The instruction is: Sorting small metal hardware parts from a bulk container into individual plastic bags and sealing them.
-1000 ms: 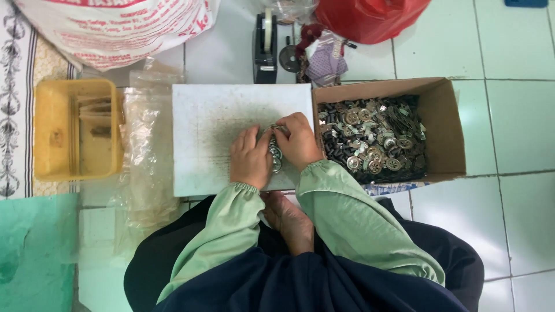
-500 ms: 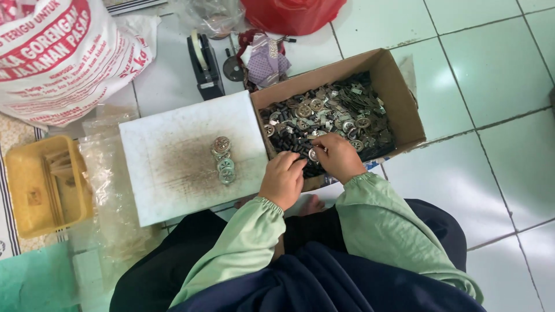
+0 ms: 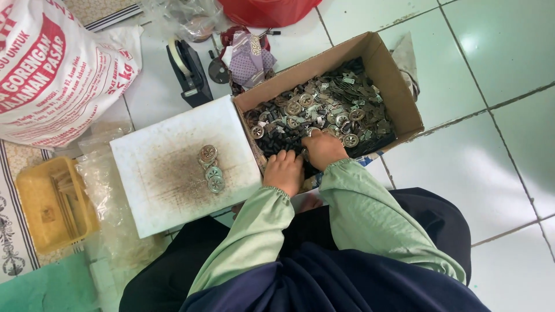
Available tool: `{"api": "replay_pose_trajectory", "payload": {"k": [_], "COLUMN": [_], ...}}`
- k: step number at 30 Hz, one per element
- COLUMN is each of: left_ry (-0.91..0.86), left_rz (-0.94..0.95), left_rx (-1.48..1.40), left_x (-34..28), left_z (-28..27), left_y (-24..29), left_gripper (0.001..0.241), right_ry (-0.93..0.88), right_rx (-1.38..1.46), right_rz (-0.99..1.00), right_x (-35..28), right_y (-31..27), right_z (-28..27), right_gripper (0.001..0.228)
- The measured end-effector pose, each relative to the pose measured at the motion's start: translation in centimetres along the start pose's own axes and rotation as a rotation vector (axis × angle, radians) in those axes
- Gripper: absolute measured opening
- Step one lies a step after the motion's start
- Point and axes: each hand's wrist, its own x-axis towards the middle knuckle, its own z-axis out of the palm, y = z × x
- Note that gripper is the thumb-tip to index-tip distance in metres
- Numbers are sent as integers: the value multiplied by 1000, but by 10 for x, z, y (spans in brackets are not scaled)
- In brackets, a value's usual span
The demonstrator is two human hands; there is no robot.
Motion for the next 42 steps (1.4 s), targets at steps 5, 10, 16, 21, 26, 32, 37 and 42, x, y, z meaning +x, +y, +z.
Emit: {"api": "replay_pose_trajectory", "payload": {"k": [5, 10, 16, 21, 26, 32, 37, 42], "left_ry": [70, 334, 389, 362, 374, 481, 699, 817], "left_rz": [-21, -112, -112, -91, -140, -103, -49, -185], "left_rx": [10, -82, -333, -415, -422, -340, -243, -166], "left_x": [1, -11, -47, -69, -84, -112, -141, -155], "left_z": [16, 8, -36, -30, -37, -57, -60, -60], "left_y": [3, 23, 33, 28, 19, 10, -26, -87], "left_gripper": [32, 20, 38, 43, 45, 46, 43, 40], "right_ry": [-11, -4, 97, 275, 362, 282, 223, 187], "right_rx": [37, 177, 344, 484, 516, 707, 786, 739], "right_rz": [21, 69, 199, 208, 208, 303, 270, 120], "right_x": [-11, -42, -66, -84, -85, -90, -72, -24], "right_y": [1, -21, -23, -40, -53, -85, -126, -175], "right_z": [-9, -58, -72, -83, -66, -57, -44, -43], "right_gripper": [20, 16, 20, 12, 13, 17, 19, 17]}}
